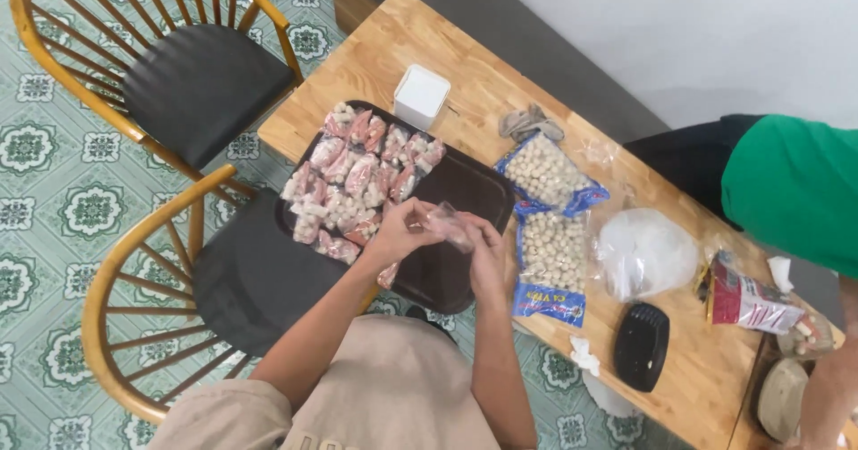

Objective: Preparing and arranging small food items, including fish balls and sliced meats, into platters.

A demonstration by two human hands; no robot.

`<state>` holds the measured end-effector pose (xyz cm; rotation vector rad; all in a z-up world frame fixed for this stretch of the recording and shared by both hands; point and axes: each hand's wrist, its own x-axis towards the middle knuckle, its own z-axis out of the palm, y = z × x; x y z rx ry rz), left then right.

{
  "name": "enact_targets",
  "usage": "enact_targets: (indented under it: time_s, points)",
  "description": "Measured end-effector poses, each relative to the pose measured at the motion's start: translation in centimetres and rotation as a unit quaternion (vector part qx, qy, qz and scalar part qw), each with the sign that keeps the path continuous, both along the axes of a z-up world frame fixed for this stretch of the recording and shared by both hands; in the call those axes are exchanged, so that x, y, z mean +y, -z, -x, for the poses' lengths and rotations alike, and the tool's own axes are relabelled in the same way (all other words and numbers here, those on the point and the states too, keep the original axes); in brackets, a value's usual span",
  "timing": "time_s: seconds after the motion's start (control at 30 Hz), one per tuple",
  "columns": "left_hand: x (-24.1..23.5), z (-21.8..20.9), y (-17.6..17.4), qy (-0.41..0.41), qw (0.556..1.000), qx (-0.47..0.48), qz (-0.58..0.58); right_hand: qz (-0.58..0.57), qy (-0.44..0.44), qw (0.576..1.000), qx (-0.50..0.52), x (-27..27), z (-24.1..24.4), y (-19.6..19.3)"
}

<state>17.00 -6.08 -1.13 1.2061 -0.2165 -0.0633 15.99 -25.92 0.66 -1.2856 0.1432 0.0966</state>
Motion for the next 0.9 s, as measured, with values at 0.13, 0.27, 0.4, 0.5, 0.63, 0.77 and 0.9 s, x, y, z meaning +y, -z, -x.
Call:
enact_targets:
  time_s: [0.13, 0.27, 0.4, 0.5, 0.63, 0.77, 0.9]
  points:
    - [1.4, 1.2, -2.2, 0.021, 0.992, 0.111, 0.058, 0.066, -0.034, 0.997, -0.017, 0.8, 1.9, -2.2]
    - [0.4, 1.8, -1.4, 0.084, 0.987, 0.109, 0.082, 0.058, -0.059, 0.993, -0.084, 0.4, 4.2, -1.6]
    - [-2.1, 1.8, -0.7, 0.172, 0.978, 0.106, 0.043, 0.053, 0.032, 0.996, -0.060, -2.3, 6.7, 1.5]
    - [-4.1, 1.9, -1.6, 0.234, 0.967, 0.088, -0.055, 0.073, 0.093, 0.992, -0.039, -3.9, 8.8, 1.7]
    - [-7.3, 2.4, -0.8, 0.310, 0.945, 0.100, 0.041, 0.082, 0.161, 0.984, -0.009, -5.1, 11.3, 0.6]
    - [-9.2, 3.3, -0.6, 0.298, 0.949, 0.102, 0.009, 0.059, 0.191, 0.980, -0.021, -6.7, 13.2, 2.2]
    - [-9.1, 3.8, -2.4, 0.297, 0.948, 0.101, -0.057, 0.084, 0.207, 0.975, -0.001, -7.5, 14.1, 2.6]
